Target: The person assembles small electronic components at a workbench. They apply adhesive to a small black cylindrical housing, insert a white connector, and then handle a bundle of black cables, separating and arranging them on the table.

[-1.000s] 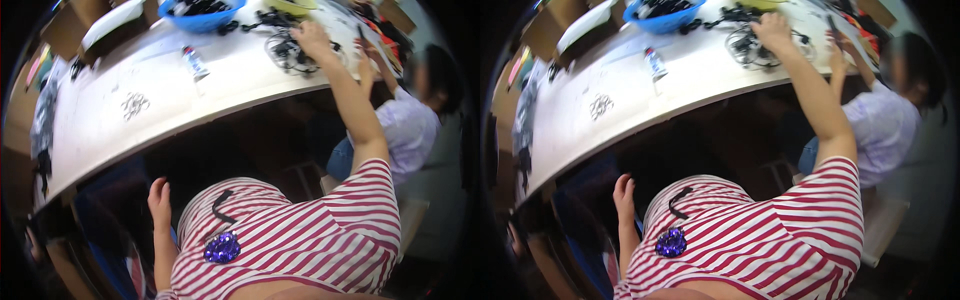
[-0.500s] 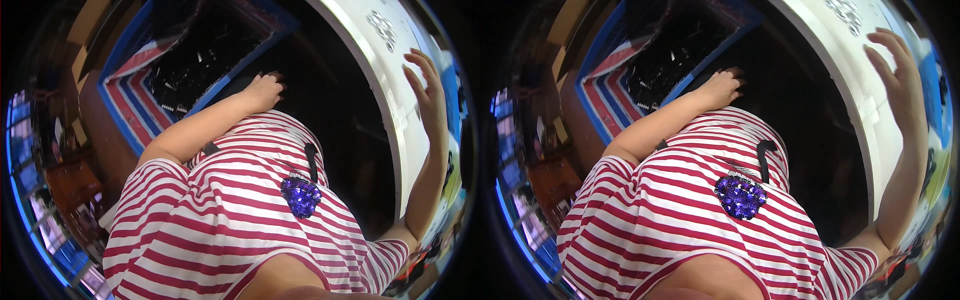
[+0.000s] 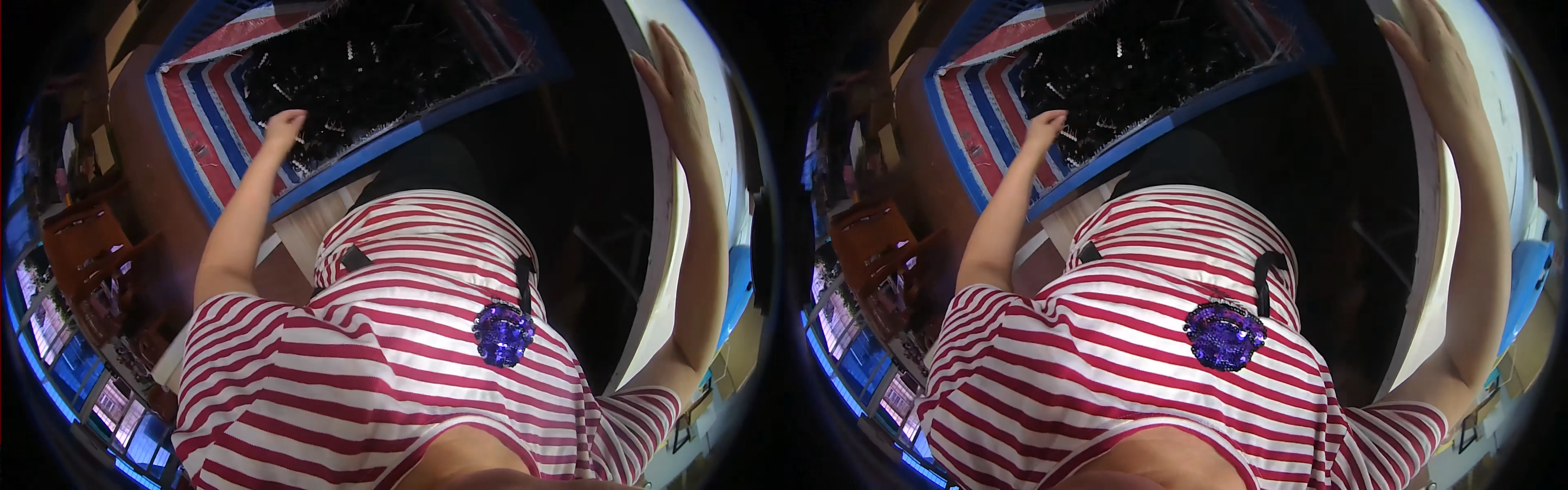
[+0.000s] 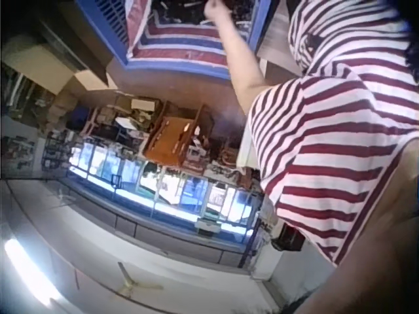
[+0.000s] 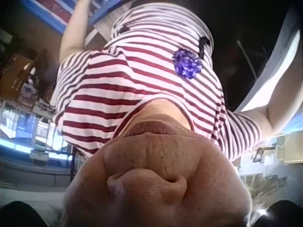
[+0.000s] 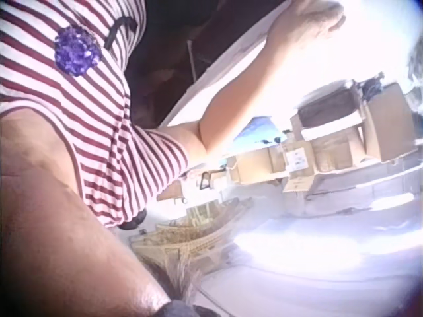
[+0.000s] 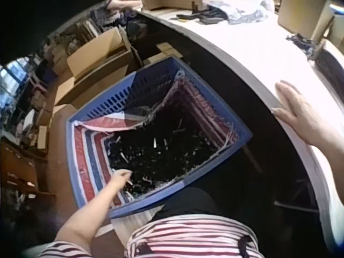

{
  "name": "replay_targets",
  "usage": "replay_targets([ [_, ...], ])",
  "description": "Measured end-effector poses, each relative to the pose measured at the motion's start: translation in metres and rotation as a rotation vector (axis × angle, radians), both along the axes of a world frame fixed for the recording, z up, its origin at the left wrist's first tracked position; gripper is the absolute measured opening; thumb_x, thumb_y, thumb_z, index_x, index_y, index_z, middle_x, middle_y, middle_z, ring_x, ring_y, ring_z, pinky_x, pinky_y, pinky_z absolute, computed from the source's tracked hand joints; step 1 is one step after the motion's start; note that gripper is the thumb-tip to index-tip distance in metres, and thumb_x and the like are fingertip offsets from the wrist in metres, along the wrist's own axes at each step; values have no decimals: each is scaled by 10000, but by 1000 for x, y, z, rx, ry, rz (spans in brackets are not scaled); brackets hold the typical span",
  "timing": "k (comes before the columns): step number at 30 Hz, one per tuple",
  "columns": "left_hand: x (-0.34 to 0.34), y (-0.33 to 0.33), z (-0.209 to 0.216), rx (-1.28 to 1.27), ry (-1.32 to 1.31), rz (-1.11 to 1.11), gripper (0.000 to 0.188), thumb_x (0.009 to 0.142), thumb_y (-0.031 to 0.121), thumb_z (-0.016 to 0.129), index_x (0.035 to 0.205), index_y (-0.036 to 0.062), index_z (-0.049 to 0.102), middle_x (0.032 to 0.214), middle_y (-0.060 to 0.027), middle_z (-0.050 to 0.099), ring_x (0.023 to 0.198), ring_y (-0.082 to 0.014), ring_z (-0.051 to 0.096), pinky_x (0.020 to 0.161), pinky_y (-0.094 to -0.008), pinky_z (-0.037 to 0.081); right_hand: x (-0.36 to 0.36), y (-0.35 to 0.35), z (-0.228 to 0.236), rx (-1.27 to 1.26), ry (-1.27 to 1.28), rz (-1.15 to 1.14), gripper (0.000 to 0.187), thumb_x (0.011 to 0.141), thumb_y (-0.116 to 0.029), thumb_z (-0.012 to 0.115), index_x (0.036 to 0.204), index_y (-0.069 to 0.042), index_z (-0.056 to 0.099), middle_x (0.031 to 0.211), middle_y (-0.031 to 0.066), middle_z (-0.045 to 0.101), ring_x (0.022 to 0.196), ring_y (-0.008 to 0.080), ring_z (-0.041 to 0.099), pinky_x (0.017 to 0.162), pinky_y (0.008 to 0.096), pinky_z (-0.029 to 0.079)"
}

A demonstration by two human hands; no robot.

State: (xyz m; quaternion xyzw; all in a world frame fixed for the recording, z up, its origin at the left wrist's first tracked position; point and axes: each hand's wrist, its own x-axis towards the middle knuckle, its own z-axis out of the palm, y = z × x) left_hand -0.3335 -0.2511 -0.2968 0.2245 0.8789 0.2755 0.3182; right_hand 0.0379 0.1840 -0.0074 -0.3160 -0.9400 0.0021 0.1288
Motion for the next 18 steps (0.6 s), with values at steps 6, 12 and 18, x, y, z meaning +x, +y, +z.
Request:
replay_targets([
  [6,-111,-76,-100,-96,-72,485,197,757,161,618,933,82,659,805,-34,652,689,-140,603,611,-267,472,-40,7,-16,150,-82,-33,584,814,-522,479,1305,-220,381,1287,102,436,1144,272,466,934,387,399],
  [12,-123,-48,-167,-298,11,239,190,765,211,604,928,136,668,923,-82,650,880,-204,616,787,-300,463,-76,14,-11,293,-181,12,534,835,-461,489,1298,-215,390,1287,95,437,1146,278,462,938,417,393],
  [18,-95,110,-182,-138,9,-137,249,761,245,590,971,123,646,973,-136,619,967,-267,573,824,-339,444,-89,11,-1,234,-187,38,496,832,-352,553,1283,-202,410,1285,83,441,1171,272,437,952,443,373],
])
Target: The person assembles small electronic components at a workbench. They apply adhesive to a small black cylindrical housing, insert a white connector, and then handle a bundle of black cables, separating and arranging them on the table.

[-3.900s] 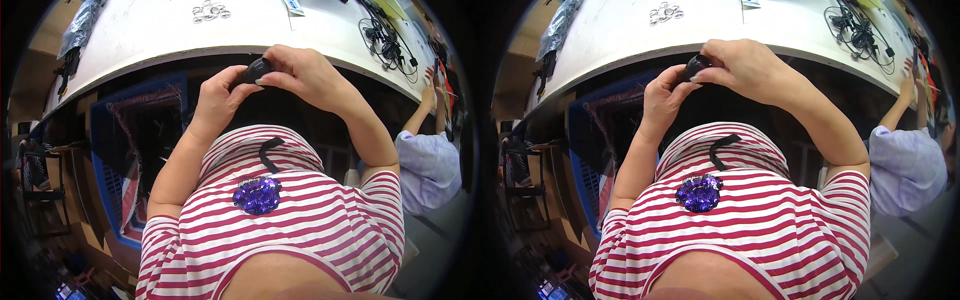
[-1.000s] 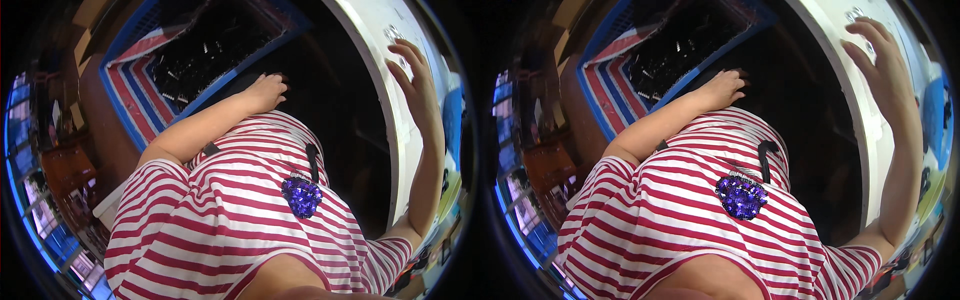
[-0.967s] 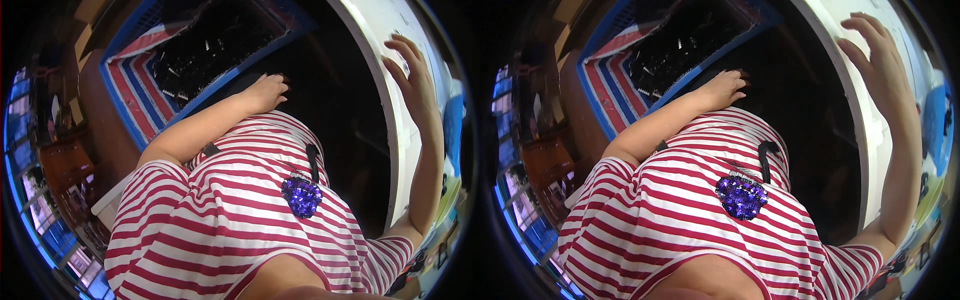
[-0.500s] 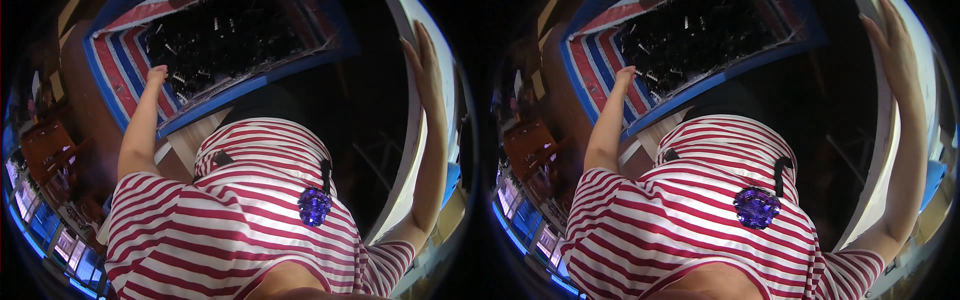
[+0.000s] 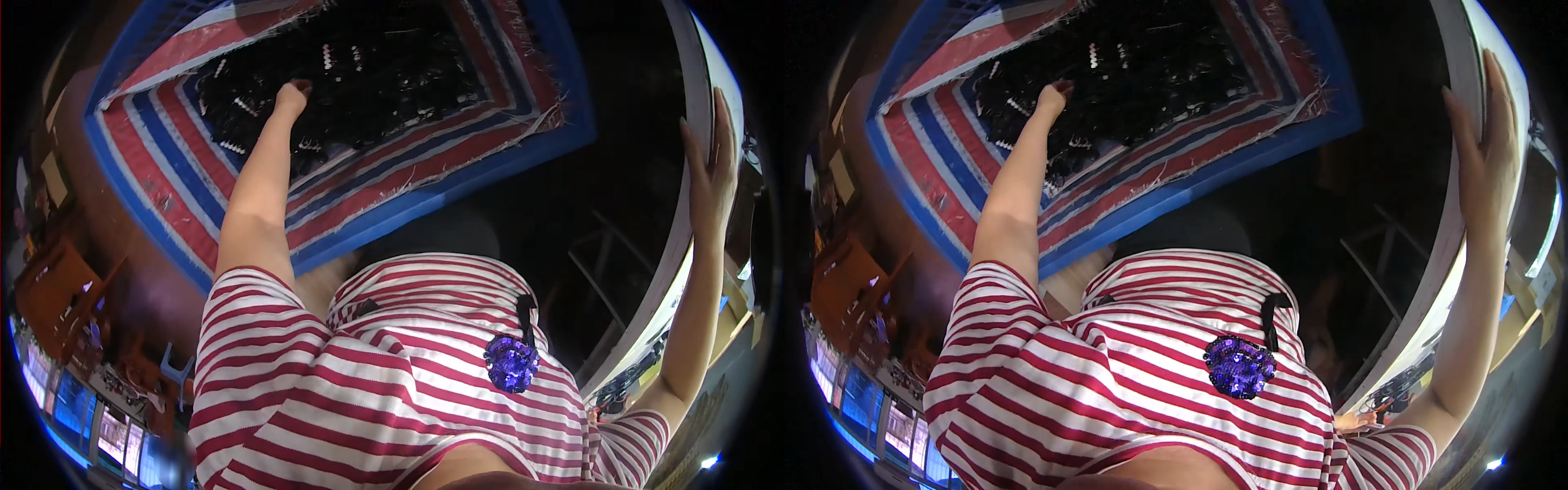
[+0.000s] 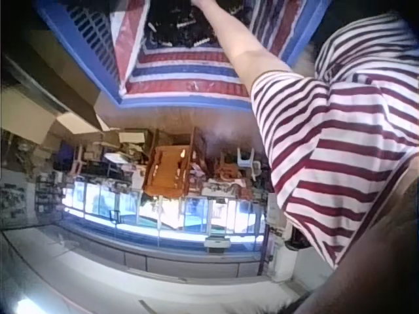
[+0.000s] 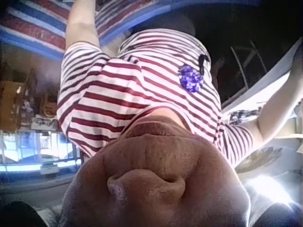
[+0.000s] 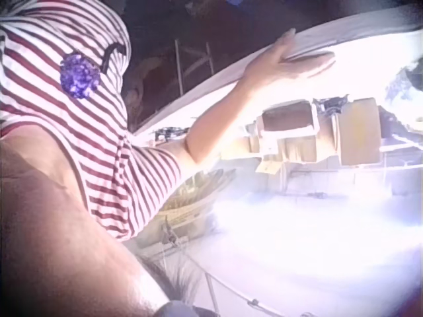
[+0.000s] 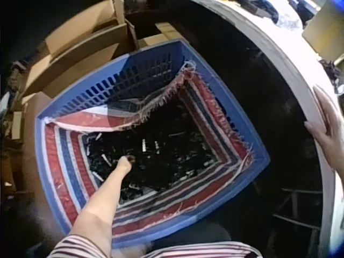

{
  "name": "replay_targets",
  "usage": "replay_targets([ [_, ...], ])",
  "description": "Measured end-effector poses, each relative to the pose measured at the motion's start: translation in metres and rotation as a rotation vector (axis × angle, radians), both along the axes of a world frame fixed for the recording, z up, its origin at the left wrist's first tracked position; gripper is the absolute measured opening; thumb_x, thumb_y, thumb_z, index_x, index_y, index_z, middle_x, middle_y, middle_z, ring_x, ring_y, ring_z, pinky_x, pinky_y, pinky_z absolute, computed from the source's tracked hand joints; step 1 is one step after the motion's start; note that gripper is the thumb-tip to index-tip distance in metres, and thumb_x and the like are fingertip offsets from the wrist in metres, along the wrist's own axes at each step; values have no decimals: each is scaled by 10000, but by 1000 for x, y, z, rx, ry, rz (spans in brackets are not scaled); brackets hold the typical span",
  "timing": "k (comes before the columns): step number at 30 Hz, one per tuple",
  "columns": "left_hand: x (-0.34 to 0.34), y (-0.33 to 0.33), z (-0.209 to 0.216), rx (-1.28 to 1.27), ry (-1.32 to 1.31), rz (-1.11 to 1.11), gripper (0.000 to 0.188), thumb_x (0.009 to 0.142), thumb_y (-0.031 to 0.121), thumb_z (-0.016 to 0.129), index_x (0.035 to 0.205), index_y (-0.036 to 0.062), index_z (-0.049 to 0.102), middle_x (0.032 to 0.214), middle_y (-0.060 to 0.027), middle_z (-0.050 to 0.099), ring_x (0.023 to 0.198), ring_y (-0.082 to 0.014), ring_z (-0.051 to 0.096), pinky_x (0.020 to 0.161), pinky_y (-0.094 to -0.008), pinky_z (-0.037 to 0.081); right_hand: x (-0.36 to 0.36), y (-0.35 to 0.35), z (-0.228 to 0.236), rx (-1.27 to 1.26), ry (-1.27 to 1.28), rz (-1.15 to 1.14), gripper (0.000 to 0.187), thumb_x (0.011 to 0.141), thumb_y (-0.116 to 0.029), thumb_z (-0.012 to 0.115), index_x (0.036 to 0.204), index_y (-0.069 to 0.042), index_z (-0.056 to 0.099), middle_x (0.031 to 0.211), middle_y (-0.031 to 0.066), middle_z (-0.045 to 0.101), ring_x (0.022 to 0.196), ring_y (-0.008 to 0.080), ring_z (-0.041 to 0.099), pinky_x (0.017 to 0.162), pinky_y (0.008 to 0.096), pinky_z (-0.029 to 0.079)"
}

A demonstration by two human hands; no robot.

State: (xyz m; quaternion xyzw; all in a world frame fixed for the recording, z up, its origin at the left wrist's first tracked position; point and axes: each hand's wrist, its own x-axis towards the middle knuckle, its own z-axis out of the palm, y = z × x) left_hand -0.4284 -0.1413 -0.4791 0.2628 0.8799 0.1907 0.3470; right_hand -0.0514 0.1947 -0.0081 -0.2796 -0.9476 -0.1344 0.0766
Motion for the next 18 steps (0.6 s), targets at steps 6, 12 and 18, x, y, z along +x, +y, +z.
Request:
replay_targets([
  [6,-12,95,-52,259,-110,-86,348,769,289,603,1037,67,603,1005,-146,609,989,-265,565,839,-349,436,-2,-4,0,-109,14,-87,537,805,-353,588,1289,-223,396,1304,78,418,1181,293,421,941,462,380],
  [12,38,199,-12,124,93,-279,514,748,358,615,1180,102,504,1137,-137,545,1072,-295,502,872,-389,422,6,-8,4,-125,-38,-215,533,813,-362,566,1282,-164,406,1266,107,452,1141,295,458,924,432,390],
  [18,55,233,-45,17,119,-412,392,805,340,534,1146,146,532,1117,-152,549,1045,-310,516,861,-410,426,32,-11,13,-235,-34,-343,331,867,-217,524,1151,-48,542,1183,130,523,1070,200,519,930,339,388],
])
